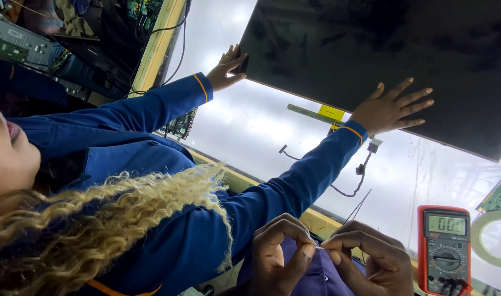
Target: Repairing a television screen by connecting ribbon cables, testing with a multimeter, and applying adhesive tape.
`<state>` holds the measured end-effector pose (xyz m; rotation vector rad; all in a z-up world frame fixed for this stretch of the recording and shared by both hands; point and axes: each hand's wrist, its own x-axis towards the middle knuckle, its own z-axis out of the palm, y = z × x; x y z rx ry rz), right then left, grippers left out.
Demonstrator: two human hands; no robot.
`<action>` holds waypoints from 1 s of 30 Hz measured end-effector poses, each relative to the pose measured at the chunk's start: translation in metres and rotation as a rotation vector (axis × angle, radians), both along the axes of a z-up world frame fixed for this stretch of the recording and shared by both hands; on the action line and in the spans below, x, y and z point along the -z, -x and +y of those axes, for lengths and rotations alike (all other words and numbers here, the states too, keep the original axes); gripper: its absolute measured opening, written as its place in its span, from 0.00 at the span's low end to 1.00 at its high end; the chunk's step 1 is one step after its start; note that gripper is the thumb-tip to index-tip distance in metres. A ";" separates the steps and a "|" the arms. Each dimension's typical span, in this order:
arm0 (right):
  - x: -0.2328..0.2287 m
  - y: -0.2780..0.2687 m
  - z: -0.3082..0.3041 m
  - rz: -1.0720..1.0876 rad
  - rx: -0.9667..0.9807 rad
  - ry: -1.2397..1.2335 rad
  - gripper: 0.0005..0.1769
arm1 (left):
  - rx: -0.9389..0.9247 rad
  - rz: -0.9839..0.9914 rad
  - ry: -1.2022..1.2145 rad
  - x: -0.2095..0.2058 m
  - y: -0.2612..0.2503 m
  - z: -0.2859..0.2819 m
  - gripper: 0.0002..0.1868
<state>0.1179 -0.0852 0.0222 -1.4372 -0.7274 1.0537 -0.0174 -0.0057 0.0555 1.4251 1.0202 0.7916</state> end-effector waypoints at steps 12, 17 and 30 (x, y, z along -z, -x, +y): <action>0.009 -0.003 -0.009 -0.514 0.095 -0.050 0.15 | -0.034 -0.082 0.135 0.014 -0.001 -0.004 0.04; 0.015 -0.006 -0.013 -1.026 0.022 -0.261 0.18 | -0.016 -0.161 0.345 0.035 0.004 -0.006 0.04; 0.005 -0.002 -0.001 -0.807 0.099 -0.240 0.09 | -0.070 -0.224 0.265 0.031 0.006 -0.004 0.05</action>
